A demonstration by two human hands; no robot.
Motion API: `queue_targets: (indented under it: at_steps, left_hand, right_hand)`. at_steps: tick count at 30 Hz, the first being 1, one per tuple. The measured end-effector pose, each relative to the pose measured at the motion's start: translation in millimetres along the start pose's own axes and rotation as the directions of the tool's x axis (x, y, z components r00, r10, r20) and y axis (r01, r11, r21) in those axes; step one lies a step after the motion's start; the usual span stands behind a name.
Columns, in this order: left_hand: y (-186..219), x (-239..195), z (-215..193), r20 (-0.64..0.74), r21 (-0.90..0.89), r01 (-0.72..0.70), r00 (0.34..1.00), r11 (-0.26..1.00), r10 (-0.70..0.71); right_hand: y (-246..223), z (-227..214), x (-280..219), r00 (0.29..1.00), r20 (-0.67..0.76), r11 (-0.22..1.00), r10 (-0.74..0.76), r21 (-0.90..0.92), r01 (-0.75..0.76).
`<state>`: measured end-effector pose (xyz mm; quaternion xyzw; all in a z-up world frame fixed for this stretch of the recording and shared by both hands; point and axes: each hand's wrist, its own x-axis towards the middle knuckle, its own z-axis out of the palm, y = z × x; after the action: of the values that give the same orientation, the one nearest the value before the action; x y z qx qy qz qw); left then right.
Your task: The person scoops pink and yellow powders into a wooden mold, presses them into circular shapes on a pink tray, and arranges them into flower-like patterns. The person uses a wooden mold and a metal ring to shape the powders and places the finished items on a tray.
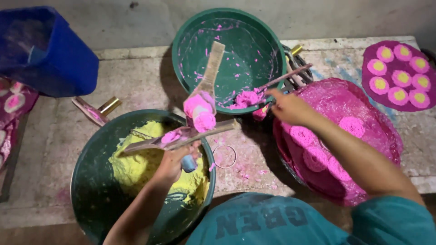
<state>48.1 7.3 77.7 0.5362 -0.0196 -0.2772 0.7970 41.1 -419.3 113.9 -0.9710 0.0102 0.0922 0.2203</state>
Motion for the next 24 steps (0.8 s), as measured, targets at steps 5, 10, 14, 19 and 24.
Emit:
queue_targets:
  at_steps: [5, 10, 14, 19, 24]
  left_hand:
    - [-18, 35, -24, 0.010, 0.037, -0.051, 0.999, 0.998, 0.051]
    - [-23, 123, -28, -0.292, 0.243, -0.079, 0.944, 0.967, 0.150]
    - [-14, 187, -31, -0.328, 0.217, -0.170, 0.915, 0.961, 0.236]
    - [-18, 202, -12, -0.329, 0.293, -0.179, 0.904, 0.939, 0.274]
    - [-12, 177, 22, -0.138, 0.366, -0.308, 0.915, 0.878, 0.379]
  right_hand:
    - [-4, -46, 11, 0.871, -0.376, 0.936, -0.316, -0.277, 0.220]
    - [13, -38, 69, 0.975, -0.120, 0.756, -0.186, -0.651, 0.064]
    - [14, -32, 87, 0.975, 0.222, 0.767, -0.006, -0.625, 0.147]
    - [9, -41, 57, 0.961, 0.255, 0.667, -0.108, -0.698, 0.260]
    - [14, -34, 25, 0.952, 0.304, 0.697, 0.021, -0.687, 0.204]
